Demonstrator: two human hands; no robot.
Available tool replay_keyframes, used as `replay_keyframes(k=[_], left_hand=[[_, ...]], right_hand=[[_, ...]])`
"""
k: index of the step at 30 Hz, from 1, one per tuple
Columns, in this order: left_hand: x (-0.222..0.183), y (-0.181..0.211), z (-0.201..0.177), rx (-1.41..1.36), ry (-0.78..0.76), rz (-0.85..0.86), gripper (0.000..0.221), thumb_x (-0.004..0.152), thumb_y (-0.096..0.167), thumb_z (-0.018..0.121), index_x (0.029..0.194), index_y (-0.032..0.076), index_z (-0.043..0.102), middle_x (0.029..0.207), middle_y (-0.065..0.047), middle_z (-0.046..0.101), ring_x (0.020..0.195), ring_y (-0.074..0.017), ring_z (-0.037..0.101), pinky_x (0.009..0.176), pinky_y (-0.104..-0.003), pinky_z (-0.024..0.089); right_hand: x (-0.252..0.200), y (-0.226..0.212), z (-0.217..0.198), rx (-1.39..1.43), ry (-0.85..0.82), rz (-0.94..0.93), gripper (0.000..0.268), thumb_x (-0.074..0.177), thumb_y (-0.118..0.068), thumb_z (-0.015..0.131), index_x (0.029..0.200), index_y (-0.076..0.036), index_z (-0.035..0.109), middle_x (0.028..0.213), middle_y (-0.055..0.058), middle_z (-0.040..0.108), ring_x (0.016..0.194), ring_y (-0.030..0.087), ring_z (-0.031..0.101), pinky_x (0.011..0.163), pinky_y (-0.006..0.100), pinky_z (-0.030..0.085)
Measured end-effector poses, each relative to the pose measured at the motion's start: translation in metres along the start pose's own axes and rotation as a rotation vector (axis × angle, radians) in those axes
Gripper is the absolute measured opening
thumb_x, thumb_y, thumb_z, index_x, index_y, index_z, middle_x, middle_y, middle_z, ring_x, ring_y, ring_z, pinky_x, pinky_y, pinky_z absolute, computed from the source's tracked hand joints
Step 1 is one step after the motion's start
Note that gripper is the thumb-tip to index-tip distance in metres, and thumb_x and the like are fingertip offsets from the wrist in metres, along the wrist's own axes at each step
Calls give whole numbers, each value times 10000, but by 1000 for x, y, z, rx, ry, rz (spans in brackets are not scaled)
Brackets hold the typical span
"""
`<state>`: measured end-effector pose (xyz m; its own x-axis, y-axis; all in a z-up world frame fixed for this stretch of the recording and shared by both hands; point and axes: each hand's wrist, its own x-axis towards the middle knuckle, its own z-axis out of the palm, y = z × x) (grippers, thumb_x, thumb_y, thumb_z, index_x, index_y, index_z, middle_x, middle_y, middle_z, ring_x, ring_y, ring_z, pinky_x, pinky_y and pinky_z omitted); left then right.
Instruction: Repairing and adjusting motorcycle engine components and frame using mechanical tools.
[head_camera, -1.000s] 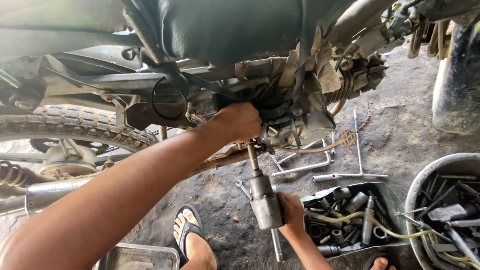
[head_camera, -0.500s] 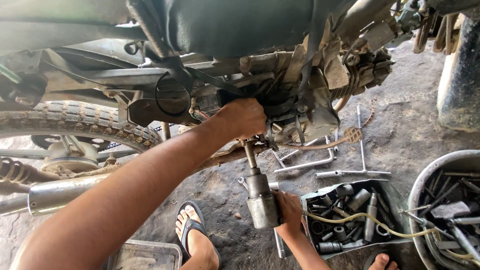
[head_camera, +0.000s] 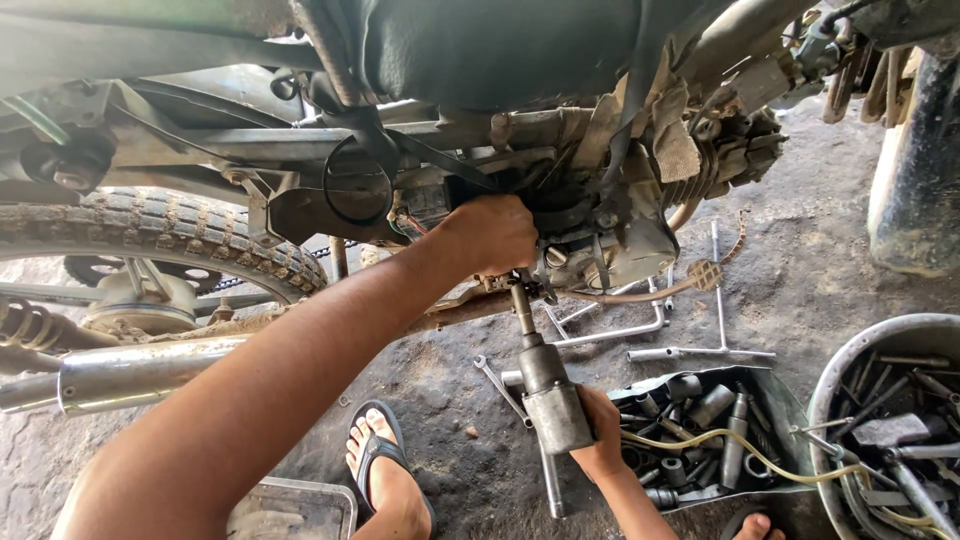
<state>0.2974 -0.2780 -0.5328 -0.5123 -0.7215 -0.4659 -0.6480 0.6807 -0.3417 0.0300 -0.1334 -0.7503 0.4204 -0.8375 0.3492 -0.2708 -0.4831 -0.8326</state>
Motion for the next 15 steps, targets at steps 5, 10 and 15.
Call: replay_keyframes(k=[5, 10, 15], left_hand=[[-2, 1, -9, -42, -98, -24, 32, 920, 190, 743, 906, 166, 727, 932, -15, 746, 926, -190, 721, 742, -319, 636], [-4, 1, -8, -27, -69, -37, 34, 904, 188, 752, 891, 169, 727, 940, -4, 747, 953, -202, 723, 729, -323, 641], [-3, 0, -7, 1, -54, 1, 88, 927, 203, 723, 844, 177, 736, 896, 3, 751, 924, -211, 726, 747, -345, 627]], right_hand=[[-26, 57, 22, 657, -32, 390, 248, 833, -166, 726, 1033, -20, 711, 938, 114, 751, 845, 231, 722, 730, 384, 610], [-18, 38, 16, 1221, -54, 541, 303, 891, -127, 634, 1157, 11, 677, 1041, 134, 768, 910, 236, 757, 768, 385, 652], [-27, 30, 28, 348, -68, 242, 359, 811, -161, 798, 1127, -13, 713, 921, 103, 801, 790, 181, 783, 689, 311, 646]])
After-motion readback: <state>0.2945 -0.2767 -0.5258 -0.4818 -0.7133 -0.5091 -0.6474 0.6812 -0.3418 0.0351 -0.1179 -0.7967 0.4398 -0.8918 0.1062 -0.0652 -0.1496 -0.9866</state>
